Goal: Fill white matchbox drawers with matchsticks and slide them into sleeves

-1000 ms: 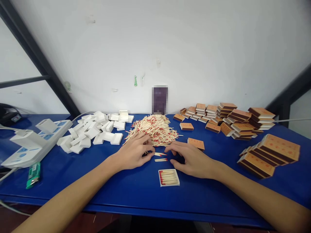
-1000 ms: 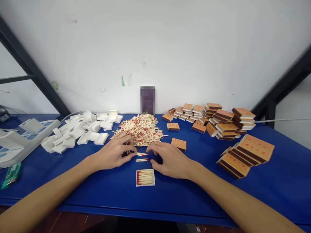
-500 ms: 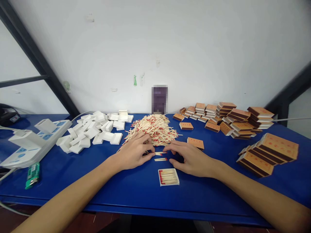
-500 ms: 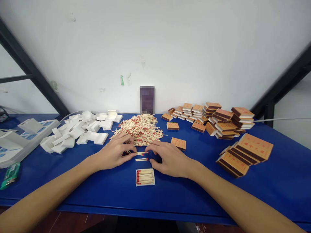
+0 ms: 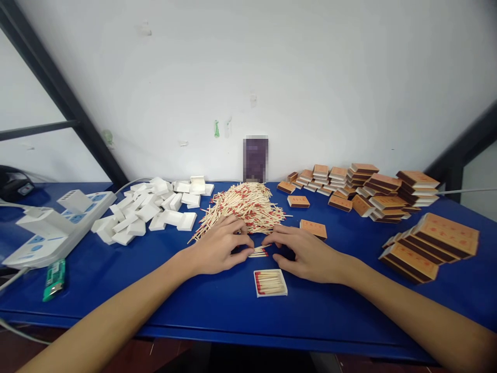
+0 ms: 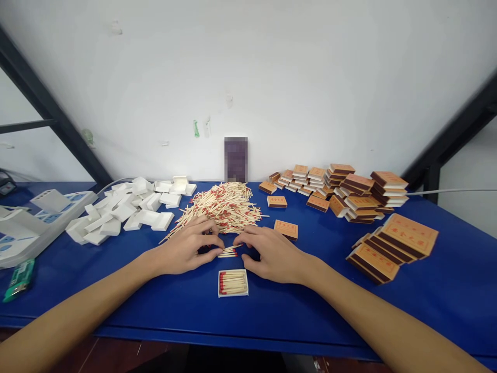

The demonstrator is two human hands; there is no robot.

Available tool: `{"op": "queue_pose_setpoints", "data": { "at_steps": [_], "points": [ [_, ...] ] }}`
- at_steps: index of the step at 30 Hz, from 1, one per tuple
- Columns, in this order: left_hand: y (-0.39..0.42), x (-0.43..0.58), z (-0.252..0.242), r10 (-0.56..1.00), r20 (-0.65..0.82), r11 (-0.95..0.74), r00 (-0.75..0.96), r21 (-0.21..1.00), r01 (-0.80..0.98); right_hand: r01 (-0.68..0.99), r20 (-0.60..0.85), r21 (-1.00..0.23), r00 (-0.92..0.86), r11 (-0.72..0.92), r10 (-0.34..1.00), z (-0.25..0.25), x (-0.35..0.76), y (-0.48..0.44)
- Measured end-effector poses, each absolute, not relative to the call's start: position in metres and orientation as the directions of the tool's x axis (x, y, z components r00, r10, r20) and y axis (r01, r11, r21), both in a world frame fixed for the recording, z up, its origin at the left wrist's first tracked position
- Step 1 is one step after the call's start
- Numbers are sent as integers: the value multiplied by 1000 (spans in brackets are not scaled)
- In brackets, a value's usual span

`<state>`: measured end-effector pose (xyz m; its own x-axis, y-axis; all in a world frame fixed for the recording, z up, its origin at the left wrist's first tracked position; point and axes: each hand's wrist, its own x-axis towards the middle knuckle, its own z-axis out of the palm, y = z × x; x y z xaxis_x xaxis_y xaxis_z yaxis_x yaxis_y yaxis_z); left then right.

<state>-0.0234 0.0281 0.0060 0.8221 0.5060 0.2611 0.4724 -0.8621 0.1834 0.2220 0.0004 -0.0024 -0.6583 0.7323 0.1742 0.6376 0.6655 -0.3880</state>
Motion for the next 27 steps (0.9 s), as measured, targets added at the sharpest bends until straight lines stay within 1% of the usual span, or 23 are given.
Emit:
{"op": "queue_pose_setpoints", "data": {
  "at_steps": [4,12,20,27],
  "points": [
    [27,-25,8,482,254,-875,838,181,449,625,185,-387,-667,678,721,-3,223,2],
    [29,-29,8,483,274,-876,832,135,464,639,229,-408,-620,652,750,-10,223,8],
    [28,-26,6,475,287,-880,832,153,450,642,258,-380,-617,665,743,-14,217,9],
    [30,-27,5,476,282,-879,833,153,451,618,240,-398,-643,678,727,-11,218,8]
  ]
}}
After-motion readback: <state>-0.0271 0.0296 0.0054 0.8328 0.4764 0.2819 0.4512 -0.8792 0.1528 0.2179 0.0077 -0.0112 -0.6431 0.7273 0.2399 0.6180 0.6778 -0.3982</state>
